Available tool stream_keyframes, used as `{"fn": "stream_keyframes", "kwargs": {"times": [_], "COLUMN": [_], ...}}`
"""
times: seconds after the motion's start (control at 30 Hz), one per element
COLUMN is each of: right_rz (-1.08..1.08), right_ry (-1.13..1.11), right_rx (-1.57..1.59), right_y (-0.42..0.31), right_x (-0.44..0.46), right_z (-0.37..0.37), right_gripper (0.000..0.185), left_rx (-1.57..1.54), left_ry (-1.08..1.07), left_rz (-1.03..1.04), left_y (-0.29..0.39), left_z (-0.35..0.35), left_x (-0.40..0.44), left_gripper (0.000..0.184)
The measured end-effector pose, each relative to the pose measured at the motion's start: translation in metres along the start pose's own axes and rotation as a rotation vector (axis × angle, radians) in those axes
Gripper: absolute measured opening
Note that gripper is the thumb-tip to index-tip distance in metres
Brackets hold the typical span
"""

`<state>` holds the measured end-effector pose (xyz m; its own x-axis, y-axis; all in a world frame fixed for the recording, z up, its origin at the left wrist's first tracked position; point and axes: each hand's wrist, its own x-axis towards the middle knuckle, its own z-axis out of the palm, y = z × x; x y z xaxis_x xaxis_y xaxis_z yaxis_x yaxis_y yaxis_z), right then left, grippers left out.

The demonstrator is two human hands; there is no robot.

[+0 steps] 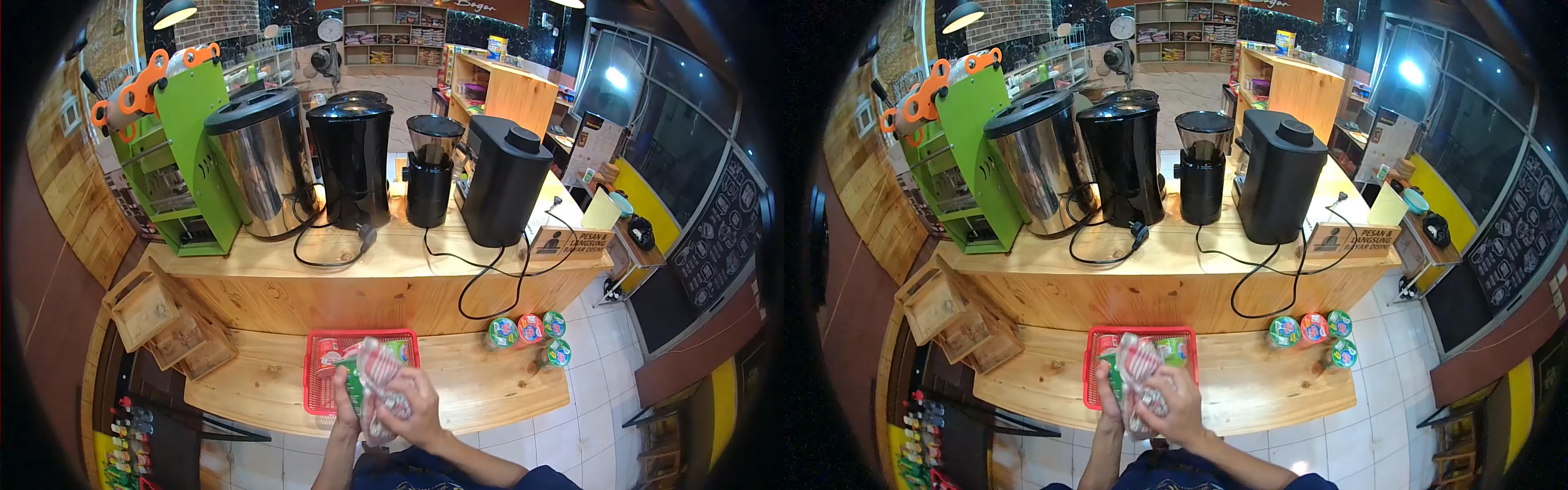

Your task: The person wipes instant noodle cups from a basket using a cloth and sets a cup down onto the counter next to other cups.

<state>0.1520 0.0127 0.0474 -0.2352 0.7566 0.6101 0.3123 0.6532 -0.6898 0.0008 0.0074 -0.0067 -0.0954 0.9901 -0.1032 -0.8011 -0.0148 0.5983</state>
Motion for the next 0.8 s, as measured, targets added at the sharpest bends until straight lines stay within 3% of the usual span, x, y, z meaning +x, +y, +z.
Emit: {"fn": "stream_keyframes", "kwargs": {"times": [0.07, 0.23, 0.4, 0.6, 0.73, 0.8], "right_rz": [0.002, 0.007, -0.004, -0.008, -0.08, -0.053], "right_ry": [-0.033, 0.073, 0.1, -0.034, 0.02, 0.079], "right_rx": [0.018, 0.039, 0.014, 0.05, -0.003, 0.017], "right_y": [-0.004, 0.005, 0.003, -0.01, -0.007, -0.002], "right_x": [-0.008, 0.04, 0.044, -0.007, 0.023, 0.044], "right_z": [0.002, -0.016, -0.02, 0.004, -0.01, -0.018], "right_gripper": [0.033, 0.033, 0.034, 0.034, 0.033, 0.033], "left_rx": [0.048, 0.124, 0.078, 0.163, 0.063, 0.102], "left_ry": [0.042, 0.028, -0.074, 0.206, -0.087, -0.054], "left_rz": [0.041, -0.082, -0.089, 0.19, -0.011, -0.008], "left_y": [0.007, -0.011, -0.016, 0.014, 0.009, -0.003], "left_z": [-0.002, 0.0, 0.008, 0.01, 0.01, 0.02], "left_x": [0.002, -0.006, -0.014, 0.0, -0.006, -0.013], "left_gripper": [0.07, 0.08, 0.079, 0.079, 0.074, 0.077]}}
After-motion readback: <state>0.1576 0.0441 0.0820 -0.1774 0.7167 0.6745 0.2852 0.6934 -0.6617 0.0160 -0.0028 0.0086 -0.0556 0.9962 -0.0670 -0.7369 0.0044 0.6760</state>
